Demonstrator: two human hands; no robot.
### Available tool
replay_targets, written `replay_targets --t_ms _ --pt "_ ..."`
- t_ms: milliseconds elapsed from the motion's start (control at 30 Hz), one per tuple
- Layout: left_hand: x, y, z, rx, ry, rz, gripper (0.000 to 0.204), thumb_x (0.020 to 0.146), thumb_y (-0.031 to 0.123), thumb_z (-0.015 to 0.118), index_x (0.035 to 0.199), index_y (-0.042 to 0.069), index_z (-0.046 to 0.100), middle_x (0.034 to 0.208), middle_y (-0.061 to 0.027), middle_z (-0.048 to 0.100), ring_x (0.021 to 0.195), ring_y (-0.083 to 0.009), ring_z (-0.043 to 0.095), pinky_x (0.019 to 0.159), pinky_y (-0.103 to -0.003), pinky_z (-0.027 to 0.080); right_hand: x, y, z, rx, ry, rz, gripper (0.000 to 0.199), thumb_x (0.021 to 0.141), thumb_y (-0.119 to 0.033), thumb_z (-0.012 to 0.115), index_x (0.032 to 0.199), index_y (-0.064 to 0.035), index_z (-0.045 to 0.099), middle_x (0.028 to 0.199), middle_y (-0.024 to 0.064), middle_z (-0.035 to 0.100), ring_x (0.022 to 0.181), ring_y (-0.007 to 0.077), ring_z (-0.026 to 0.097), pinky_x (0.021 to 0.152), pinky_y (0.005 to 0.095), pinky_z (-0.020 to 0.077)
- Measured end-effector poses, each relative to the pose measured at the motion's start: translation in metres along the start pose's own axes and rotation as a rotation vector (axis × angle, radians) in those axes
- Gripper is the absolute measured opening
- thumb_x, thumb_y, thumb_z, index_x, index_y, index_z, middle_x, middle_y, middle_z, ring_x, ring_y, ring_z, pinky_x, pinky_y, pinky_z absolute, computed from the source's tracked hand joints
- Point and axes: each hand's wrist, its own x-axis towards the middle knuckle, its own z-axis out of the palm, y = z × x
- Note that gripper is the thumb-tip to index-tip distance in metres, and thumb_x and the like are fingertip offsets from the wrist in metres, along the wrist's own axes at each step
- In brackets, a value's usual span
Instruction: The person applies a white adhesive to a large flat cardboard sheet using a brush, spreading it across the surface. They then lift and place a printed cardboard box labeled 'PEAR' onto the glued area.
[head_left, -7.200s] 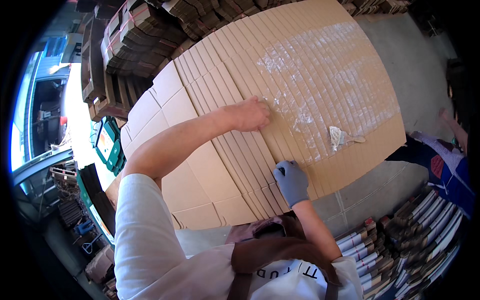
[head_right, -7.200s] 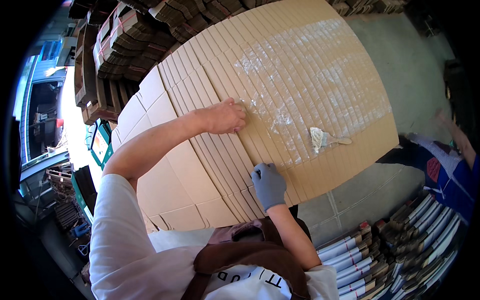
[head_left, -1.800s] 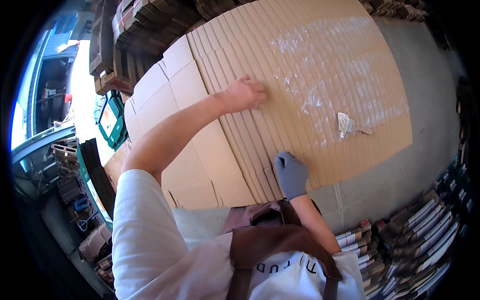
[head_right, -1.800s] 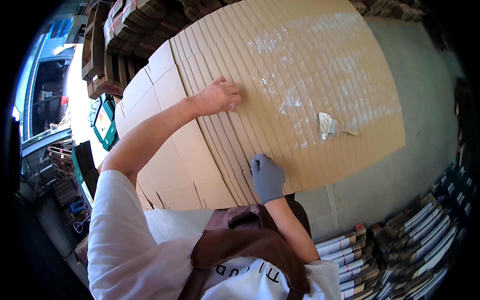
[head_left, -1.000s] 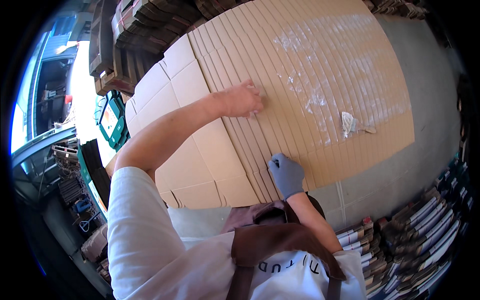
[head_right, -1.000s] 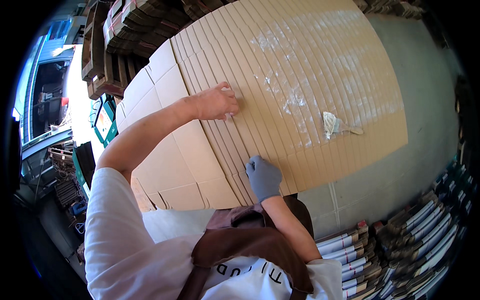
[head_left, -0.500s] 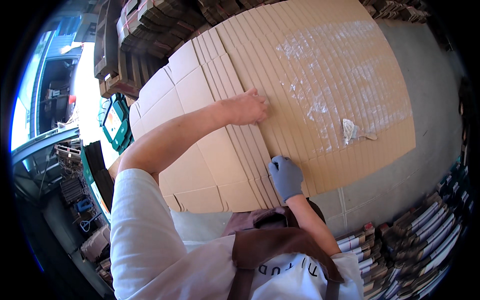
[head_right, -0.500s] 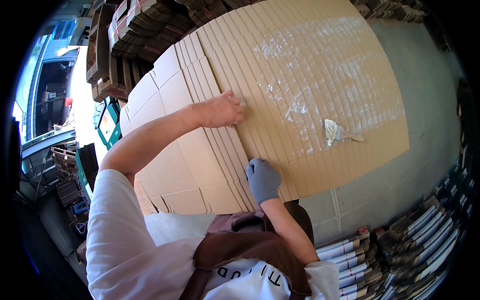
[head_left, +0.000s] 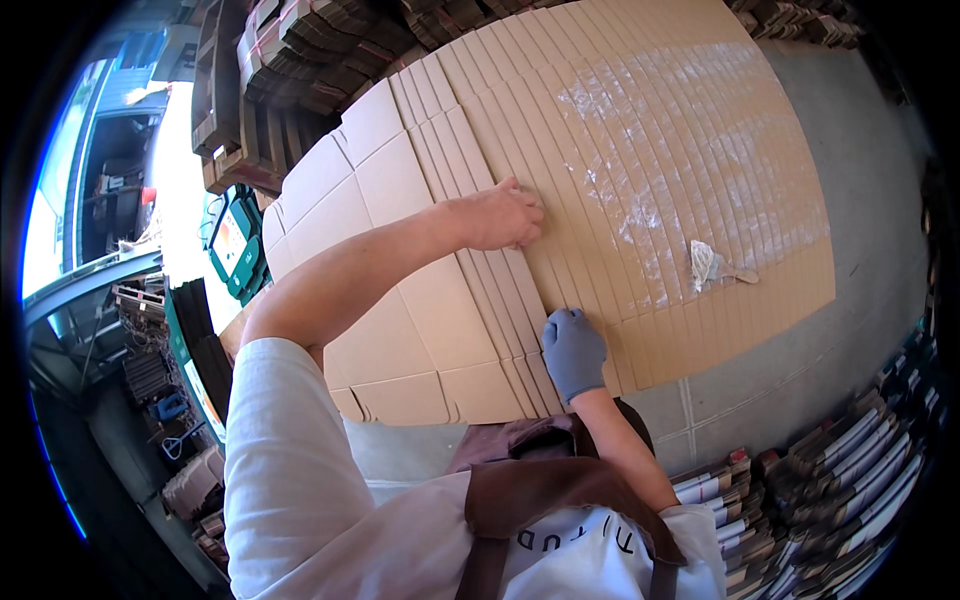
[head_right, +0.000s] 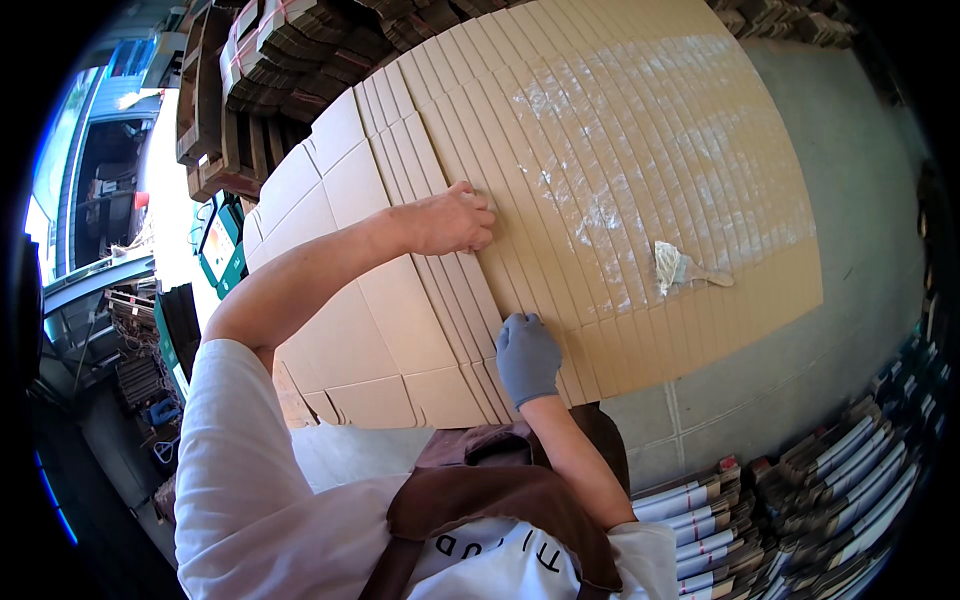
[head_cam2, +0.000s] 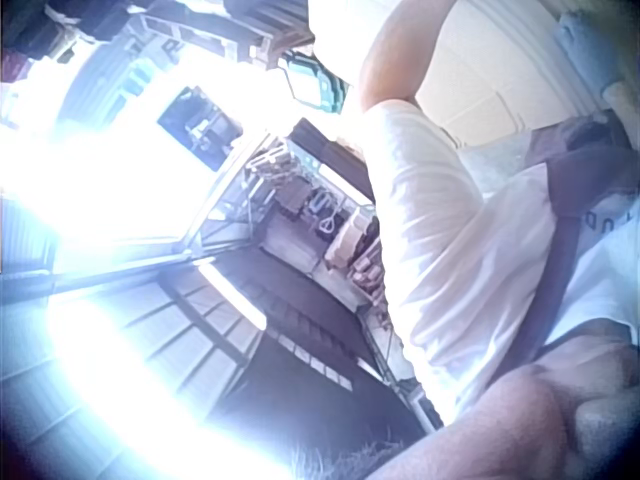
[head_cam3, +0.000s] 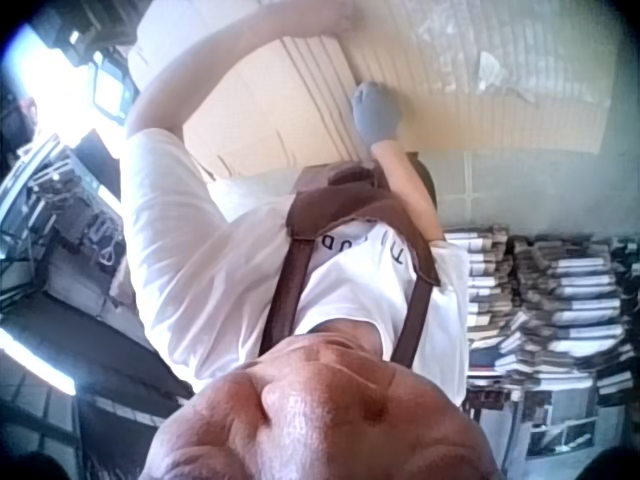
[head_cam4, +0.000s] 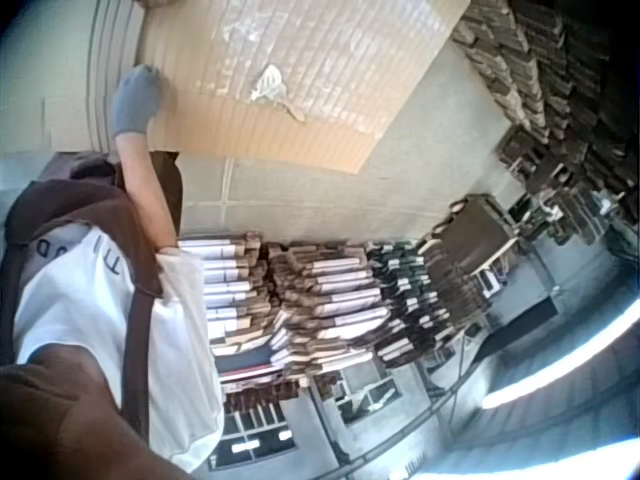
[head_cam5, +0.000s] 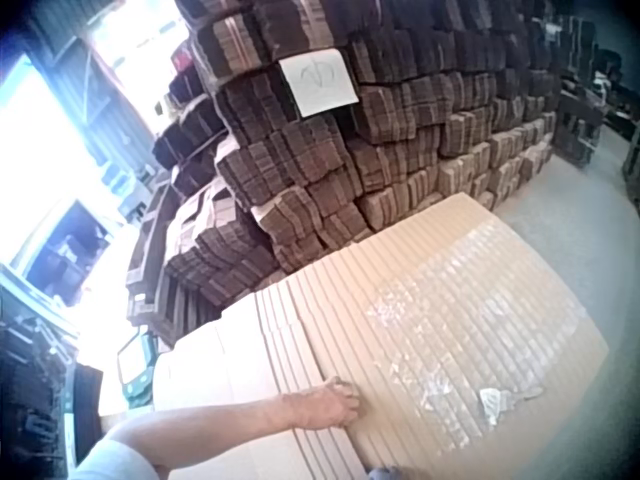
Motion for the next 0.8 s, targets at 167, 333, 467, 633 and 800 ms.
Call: replay_targets --t_ms 167,333,467,633,800 --pt "0.000 0.001 0.000 0.007 0.017 -0.014 0.011 0.086 0.016 0.059 0.075 0.014 0.059 0.084 0.0008 0.052 0.099 -0.0173 0.052 0.099 -0.042 0.034 0.000 0.002 0.003 0.034 0.025 0.001 0.014 0.091 -0.021 0.056 0.089 -0.0073 0.057 0.092 0.0146 0.062 0.077 0.0336 0.064 0.066 0.0465 0.0527" --pt "0.002 0.002 0.000 0.007 0.000 -0.033 0.010 0.086 0.015 0.059 0.076 0.013 0.059 0.085 0.0005 0.053 0.101 -0.0176 0.052 0.103 -0.043 0.033 0.001 0.002 0.003 0.051 0.039 0.003 0.013 0.091 -0.020 0.056 0.090 -0.0071 0.056 0.092 0.0147 0.062 0.077 0.0338 0.065 0.066 0.0466 0.0527" --pt "0.001 0.003 0.002 0.050 0.045 -0.010 0.009 0.086 0.014 0.060 0.077 0.014 0.060 0.088 -0.0002 0.053 0.102 -0.0181 0.052 0.106 -0.045 0.032 0.002 0.003 0.003 0.019 0.028 0.015 0.013 0.091 -0.020 0.056 0.090 -0.0073 0.056 0.091 0.0148 0.062 0.076 0.0336 0.065 0.066 0.0462 0.0529" --pt "-0.003 0.002 0.008 0.052 0.048 -0.032 0.007 0.088 0.016 0.061 0.081 0.013 0.060 0.090 -0.0005 0.052 0.105 -0.0189 0.052 0.109 -0.048 0.030 0.002 0.002 0.005 0.005 0.025 0.009 0.014 0.092 -0.021 0.056 0.090 -0.0070 0.056 0.091 0.0151 0.062 0.078 0.0340 0.065 0.068 0.0464 0.0528" --pt "-0.007 0.009 0.011 0.107 0.147 -0.148 0.013 0.085 0.019 0.067 0.095 0.014 0.062 0.097 -0.0012 0.055 0.112 -0.0212 0.051 0.109 -0.050 0.030 0.001 -0.002 -0.002 0.042 -0.012 0.042 0.015 0.092 -0.021 0.055 0.091 -0.0064 0.056 0.093 0.0156 0.062 0.081 0.0356 0.064 0.070 0.0477 0.0522"
